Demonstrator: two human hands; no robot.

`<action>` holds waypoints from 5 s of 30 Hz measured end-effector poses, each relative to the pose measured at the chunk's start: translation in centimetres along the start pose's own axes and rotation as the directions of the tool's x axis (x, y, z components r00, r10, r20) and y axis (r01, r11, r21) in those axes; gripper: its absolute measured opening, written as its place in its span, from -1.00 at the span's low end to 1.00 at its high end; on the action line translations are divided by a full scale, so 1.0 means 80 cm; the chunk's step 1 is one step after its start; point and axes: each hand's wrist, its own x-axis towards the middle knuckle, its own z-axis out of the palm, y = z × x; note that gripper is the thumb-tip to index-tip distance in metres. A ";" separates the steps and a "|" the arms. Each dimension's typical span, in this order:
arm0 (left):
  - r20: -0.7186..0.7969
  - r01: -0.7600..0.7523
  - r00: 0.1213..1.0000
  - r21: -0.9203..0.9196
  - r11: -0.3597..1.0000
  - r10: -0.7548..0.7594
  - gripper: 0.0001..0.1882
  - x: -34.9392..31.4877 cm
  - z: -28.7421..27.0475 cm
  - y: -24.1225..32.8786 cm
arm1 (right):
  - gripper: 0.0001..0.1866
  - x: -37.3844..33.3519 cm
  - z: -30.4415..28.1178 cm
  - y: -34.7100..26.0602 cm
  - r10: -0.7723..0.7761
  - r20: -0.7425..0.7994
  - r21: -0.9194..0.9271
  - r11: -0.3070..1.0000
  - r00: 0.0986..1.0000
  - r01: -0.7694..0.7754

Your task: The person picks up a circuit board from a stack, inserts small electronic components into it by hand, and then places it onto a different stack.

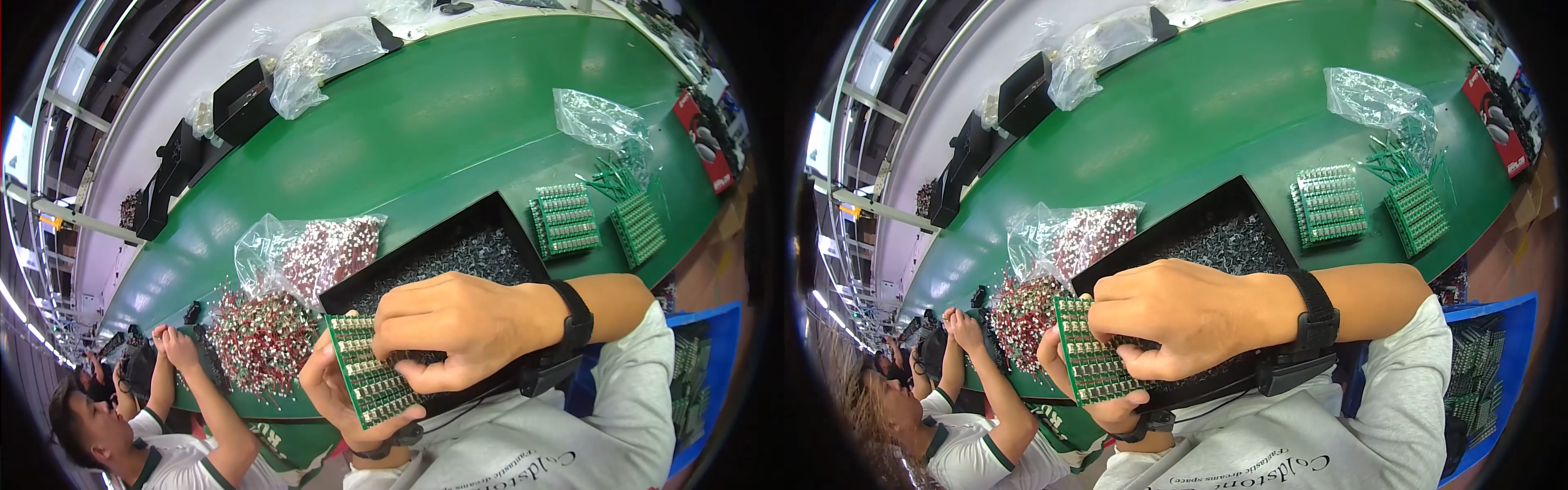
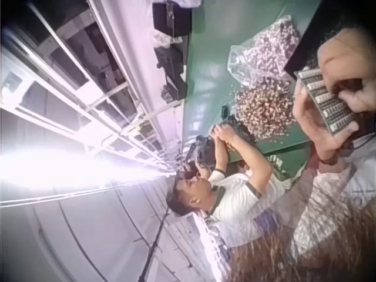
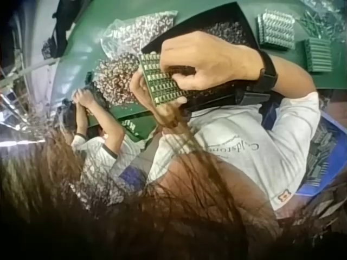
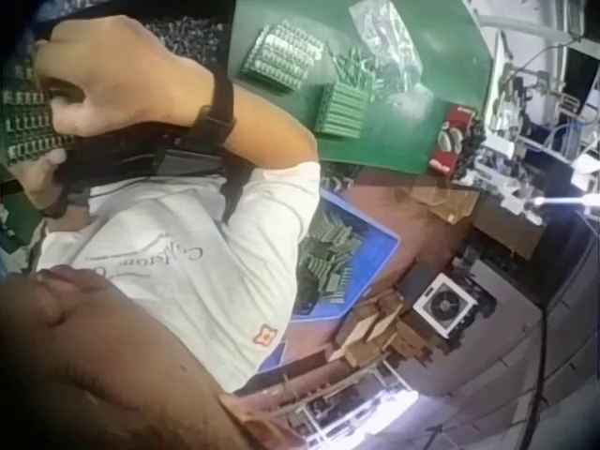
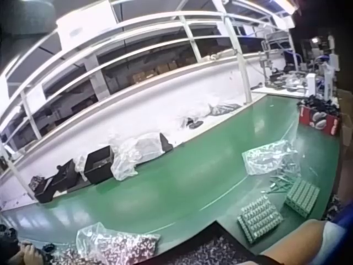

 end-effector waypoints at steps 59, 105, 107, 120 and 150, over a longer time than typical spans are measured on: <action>-0.177 0.061 0.982 -0.044 0.997 -0.067 0.33 -0.002 0.011 0.004 | -0.83 -0.006 -0.003 0.002 0.027 0.215 0.085 0.995 0.976 -0.046; 0.193 0.163 0.977 -0.379 0.911 -0.095 0.34 0.040 0.169 -0.023 | -0.86 -0.010 -0.003 0.000 -0.053 0.146 0.109 0.993 0.988 0.037; 0.181 0.169 0.977 -0.356 0.919 -0.110 0.34 0.040 0.169 -0.013 | -0.85 -0.008 -0.004 -0.001 -0.082 0.169 0.148 0.987 0.982 0.057; 0.002 0.052 0.999 0.044 0.998 -0.052 0.12 0.010 0.011 0.002 | -0.83 -0.011 -0.016 0.003 0.023 0.223 0.109 0.993 0.974 -0.048; 0.093 -0.014 0.996 0.051 0.999 0.010 0.00 0.013 -0.012 0.002 | -0.80 0.015 0.003 -0.019 0.259 0.183 -0.131 0.962 0.948 -0.238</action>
